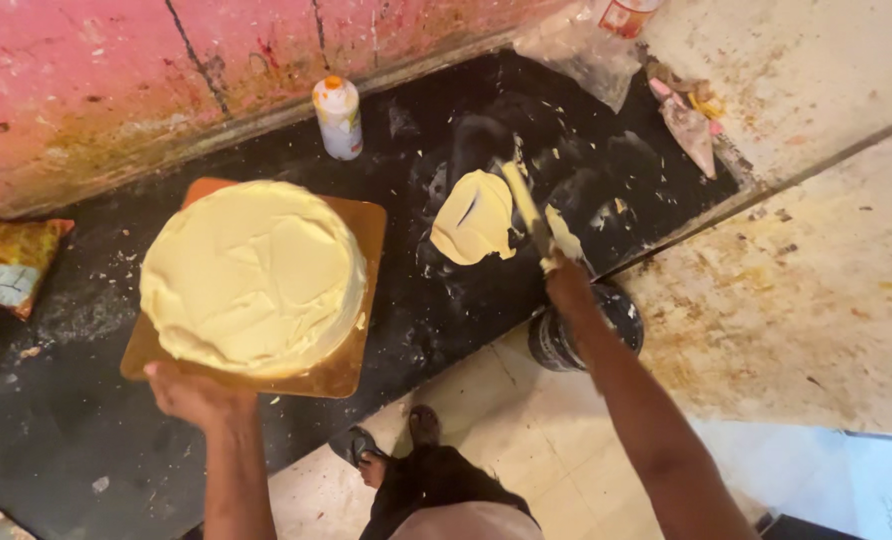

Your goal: The person uses a long metal spatula to spread and smooth cream icing over the top of a round cake sitting on a gold cardboard base, gathering more icing from a pile on the black counter.

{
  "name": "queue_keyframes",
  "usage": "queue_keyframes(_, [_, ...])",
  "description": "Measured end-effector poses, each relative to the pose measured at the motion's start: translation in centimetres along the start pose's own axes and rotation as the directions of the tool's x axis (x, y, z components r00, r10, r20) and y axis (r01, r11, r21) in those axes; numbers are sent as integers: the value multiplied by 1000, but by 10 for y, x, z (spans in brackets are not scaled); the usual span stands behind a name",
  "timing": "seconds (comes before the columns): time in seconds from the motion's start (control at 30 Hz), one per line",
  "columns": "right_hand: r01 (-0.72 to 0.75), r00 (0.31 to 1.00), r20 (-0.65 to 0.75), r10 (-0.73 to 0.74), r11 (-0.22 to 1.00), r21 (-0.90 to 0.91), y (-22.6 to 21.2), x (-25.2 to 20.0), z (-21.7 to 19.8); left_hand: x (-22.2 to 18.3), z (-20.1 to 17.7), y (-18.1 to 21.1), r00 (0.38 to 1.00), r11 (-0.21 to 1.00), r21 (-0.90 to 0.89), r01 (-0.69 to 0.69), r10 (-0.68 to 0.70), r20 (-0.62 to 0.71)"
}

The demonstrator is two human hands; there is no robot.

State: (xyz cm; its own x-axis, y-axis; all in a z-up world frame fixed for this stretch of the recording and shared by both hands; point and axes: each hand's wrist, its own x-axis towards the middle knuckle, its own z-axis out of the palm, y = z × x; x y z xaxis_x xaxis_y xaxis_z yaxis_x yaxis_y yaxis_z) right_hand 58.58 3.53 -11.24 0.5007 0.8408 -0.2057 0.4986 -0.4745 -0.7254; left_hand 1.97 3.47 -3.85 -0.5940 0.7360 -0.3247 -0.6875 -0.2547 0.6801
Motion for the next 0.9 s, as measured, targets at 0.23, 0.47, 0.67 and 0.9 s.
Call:
queue_keyframes(0.23, [439,896,136,-423,798,-413,17,-121,68,-1,-21,-18,970,973,12,-231,231,-82])
queue_keyframes(0.47, [-405,821,524,225,877,258,-66,-184,-14,-39,-18,5,994,981,158,-109,108,17])
queue_keyframes(0.67, [510,860,72,-505,852,-118,-78,-100,-21,-67,-17,25,990,953,288,-90,53,132])
queue_keyframes(0.9, [483,824,-27,-566,727,-489,-60,-88,5,-61,-18,35,973,960,254,-114,57,224])
